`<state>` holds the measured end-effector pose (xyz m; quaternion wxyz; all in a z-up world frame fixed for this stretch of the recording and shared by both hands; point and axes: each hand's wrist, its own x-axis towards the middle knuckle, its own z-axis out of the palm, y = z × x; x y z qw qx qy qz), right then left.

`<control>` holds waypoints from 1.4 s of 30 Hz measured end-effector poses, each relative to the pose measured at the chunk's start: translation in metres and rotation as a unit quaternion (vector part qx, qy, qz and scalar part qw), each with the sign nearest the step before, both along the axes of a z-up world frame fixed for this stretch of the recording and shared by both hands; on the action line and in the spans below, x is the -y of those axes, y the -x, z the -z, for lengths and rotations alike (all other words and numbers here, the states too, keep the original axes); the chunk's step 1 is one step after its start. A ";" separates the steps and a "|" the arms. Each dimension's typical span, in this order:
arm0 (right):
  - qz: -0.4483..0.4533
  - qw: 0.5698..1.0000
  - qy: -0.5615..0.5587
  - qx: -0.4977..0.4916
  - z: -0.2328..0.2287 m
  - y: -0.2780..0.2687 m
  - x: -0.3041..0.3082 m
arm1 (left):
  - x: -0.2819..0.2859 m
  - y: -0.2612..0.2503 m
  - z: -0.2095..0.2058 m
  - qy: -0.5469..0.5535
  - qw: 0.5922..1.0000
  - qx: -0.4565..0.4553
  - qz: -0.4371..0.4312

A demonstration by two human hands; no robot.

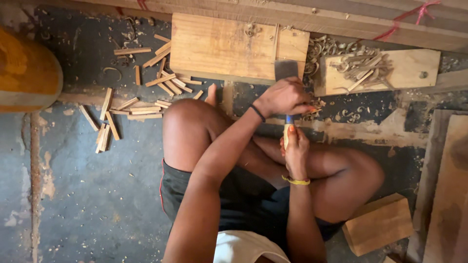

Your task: The person sits on the floor and uses a chisel to carve a rectangular wooden block. They repeatedly strike the chisel with a mallet to remove wood shavings and shape the block.

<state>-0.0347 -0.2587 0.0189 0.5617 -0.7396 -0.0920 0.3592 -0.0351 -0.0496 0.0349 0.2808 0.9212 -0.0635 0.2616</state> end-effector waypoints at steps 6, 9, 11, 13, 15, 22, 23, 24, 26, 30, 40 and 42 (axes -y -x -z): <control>-0.008 1.000 0.004 -0.008 0.000 0.000 -0.003 | -0.003 0.000 -0.001 0.030 0.999 -0.004 -0.012; -0.026 1.000 0.006 -0.002 0.005 -0.002 -0.001 | -0.003 0.000 0.001 0.031 0.999 -0.012 -0.020; -0.036 0.999 0.018 0.005 0.009 -0.001 0.001 | -0.001 0.002 0.003 0.042 0.998 -0.018 -0.030; -0.047 0.998 0.042 0.010 0.010 0.001 0.002 | -0.006 0.005 0.005 0.059 0.997 -0.019 -0.046; -0.052 0.997 0.054 0.013 0.010 0.000 -0.005 | -0.003 0.002 0.003 0.056 0.997 -0.029 -0.052; -0.058 0.990 0.121 0.032 0.009 0.008 -0.010 | -0.011 -0.003 0.019 0.071 0.994 -0.058 -0.066; -0.057 0.987 0.143 0.043 0.007 0.009 -0.013 | -0.012 -0.004 0.019 0.081 0.993 -0.052 -0.064; -0.065 0.984 0.151 0.063 0.005 0.006 -0.016 | -0.011 -0.005 0.019 0.091 0.993 -0.047 -0.061; -0.081 0.978 0.166 0.093 0.003 0.010 -0.020 | -0.015 -0.002 0.021 0.080 0.993 -0.061 -0.066; -0.098 0.975 0.173 0.102 0.001 0.012 -0.021 | -0.013 -0.003 0.028 0.056 0.995 -0.063 -0.055; -0.094 0.978 0.160 0.097 0.003 0.013 -0.033 | -0.023 -0.009 0.032 0.045 0.995 -0.066 -0.058; -0.096 0.979 0.148 0.102 0.004 0.014 -0.033 | -0.024 -0.008 0.031 0.056 0.995 -0.059 -0.050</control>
